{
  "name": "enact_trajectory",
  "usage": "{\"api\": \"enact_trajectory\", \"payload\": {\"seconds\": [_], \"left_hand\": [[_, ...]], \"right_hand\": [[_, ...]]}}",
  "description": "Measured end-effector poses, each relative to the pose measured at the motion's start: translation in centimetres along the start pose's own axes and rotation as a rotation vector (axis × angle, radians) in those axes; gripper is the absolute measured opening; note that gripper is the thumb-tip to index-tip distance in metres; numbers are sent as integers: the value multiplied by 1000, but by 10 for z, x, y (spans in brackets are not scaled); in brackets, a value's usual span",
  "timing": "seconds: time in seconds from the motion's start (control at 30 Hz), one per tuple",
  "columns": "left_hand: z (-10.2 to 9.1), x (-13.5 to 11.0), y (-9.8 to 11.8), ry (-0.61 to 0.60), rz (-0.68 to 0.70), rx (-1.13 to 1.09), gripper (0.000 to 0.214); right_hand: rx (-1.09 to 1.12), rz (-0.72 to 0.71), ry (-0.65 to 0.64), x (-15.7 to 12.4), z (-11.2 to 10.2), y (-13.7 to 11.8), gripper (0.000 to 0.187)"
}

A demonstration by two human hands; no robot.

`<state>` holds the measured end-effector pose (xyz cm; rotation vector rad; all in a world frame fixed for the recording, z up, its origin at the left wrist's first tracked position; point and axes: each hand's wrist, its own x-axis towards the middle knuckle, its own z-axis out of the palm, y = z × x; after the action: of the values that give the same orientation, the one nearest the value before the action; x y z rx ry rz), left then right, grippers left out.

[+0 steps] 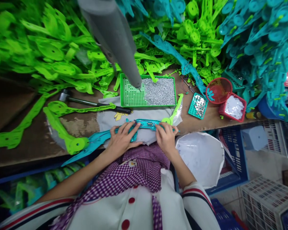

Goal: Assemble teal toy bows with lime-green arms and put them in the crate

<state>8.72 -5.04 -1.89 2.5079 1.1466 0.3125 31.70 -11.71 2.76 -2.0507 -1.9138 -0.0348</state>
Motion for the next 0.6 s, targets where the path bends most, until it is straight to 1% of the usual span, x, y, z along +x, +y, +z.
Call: {"api": "enact_trajectory", "payload": {"seconds": [0.1,0.17,0.27,0.4,0.5,0.53,0.6], "left_hand": [[0,-1,0,7,10,-10,78],[0,-1,0,15,23,-11,79],[1,-2,0,25,24,-17,81],[3,-3,-2,49,21,-6,81],[5,-4,-5,68,40,30,80],[6,-4,-7,71,47,46,79],[8,-3,-11,78,56,90,75]], "right_hand": [[-11,-98,-56,-6,9,-1,33],[-35,-115,-91,-10,12,-3,39],[-52,-109,-125,-14,11,-5,43],[-60,-73,-92,-14,8,-6,44],[-30,-96,-68,-10,8,-6,42],[-4,-106,-51,-8,7,-6,40],[59,-90,32,0,5,-4,37]]}}
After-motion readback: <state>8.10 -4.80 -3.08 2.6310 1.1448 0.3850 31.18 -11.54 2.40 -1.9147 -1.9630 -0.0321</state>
